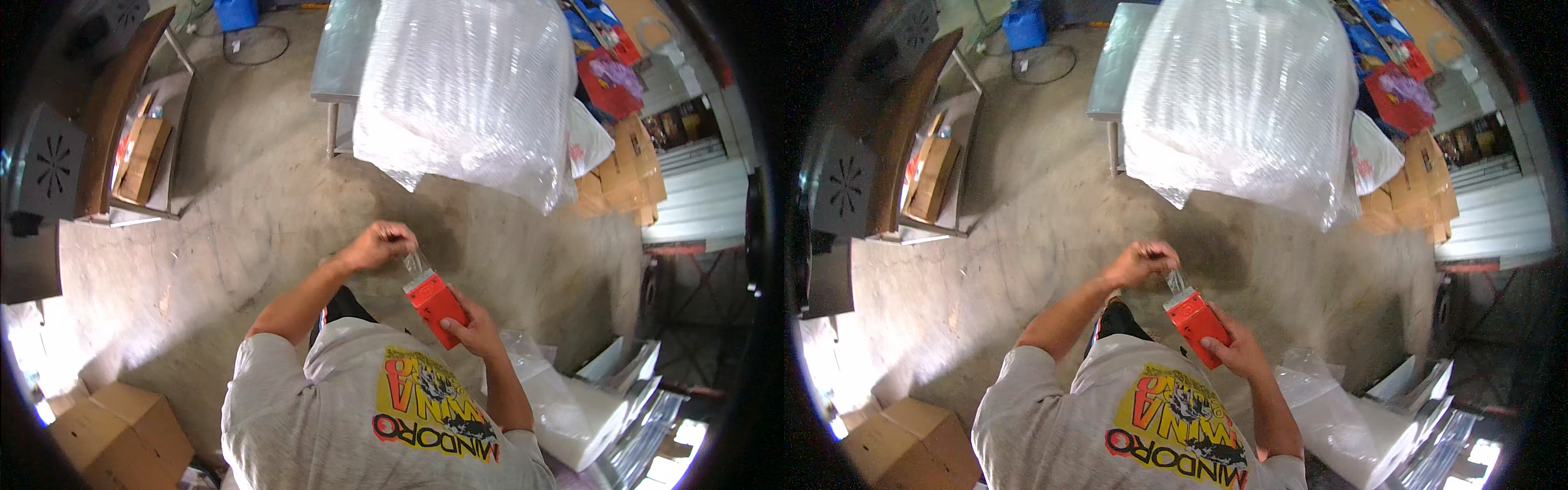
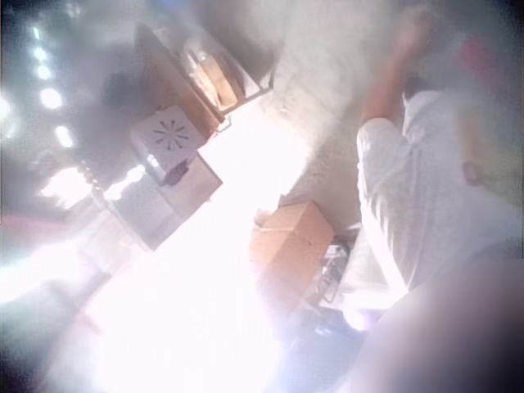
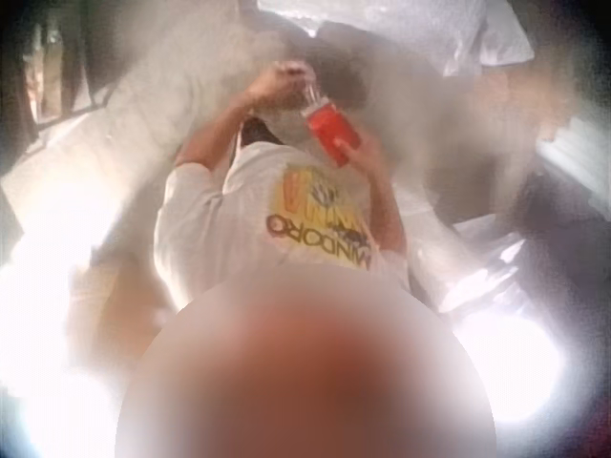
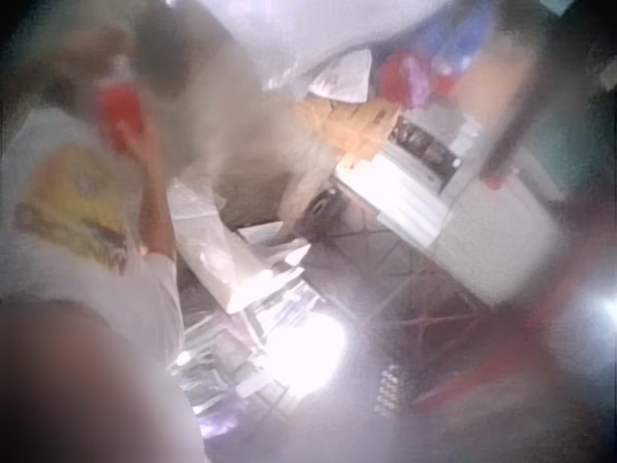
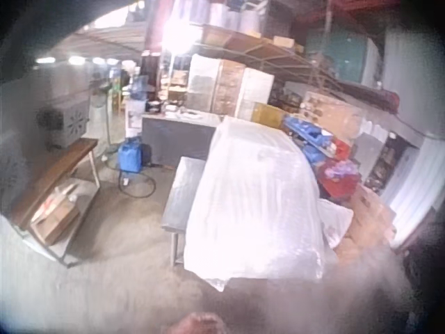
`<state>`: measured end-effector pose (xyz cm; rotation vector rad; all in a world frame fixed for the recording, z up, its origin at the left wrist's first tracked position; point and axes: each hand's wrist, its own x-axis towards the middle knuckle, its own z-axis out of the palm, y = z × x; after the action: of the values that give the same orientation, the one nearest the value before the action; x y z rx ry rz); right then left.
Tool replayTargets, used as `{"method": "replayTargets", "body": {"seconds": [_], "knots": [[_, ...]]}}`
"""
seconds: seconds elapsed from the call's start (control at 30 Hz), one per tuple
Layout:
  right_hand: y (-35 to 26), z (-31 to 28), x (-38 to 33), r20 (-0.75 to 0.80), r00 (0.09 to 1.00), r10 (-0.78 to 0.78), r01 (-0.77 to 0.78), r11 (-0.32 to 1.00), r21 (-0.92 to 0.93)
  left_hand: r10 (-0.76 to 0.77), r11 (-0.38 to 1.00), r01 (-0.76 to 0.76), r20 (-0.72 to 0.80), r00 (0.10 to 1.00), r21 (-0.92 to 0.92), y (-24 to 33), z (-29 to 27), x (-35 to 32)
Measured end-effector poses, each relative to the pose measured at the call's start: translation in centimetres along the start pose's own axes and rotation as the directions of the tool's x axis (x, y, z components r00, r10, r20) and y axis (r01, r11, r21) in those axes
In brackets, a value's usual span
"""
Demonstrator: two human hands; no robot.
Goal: The person wraps a large rectangular metal sheet with bubble wrap and secures it using a handheld tape dispenser. They fold the bubble wrap over the edges and apply tape repeatedly to hold the wrap in place.
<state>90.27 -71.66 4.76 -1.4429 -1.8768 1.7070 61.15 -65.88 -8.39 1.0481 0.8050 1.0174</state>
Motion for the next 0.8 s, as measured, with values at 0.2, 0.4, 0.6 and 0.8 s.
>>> {"method": "replayTargets", "body": {"seconds": [0.2, 0.4, 0.6, 0.8], "knots": [[-6.0, 1.4, 5.7, -0.055, 0.992, 0.111, -0.119, 0.734, -0.669, 0.177, 0.972, -0.226, -0.444, 0.878, -0.060, 1.1, -14.3, 3.2], [-7.9, 6.9, 13.0, 0.036, 0.970, -0.241, 0.163, 0.529, -0.833, 0.257, 0.944, -0.323, -0.474, 0.842, -0.063, -1.1, -24.2, 9.2], [-7.7, 9.8, 17.5, 0.025, 0.970, -0.243, 0.133, 0.440, -0.888, 0.404, 0.907, -0.250, -0.537, 0.741, 0.338, -3.2, -23.9, 16.8], [-5.9, 2.5, 17.1, -0.008, 0.942, -0.336, 0.114, 0.342, -0.933, 0.210, 0.900, -0.428, -0.770, 0.602, -0.089, -6.7, -20.6, 18.6]]}}
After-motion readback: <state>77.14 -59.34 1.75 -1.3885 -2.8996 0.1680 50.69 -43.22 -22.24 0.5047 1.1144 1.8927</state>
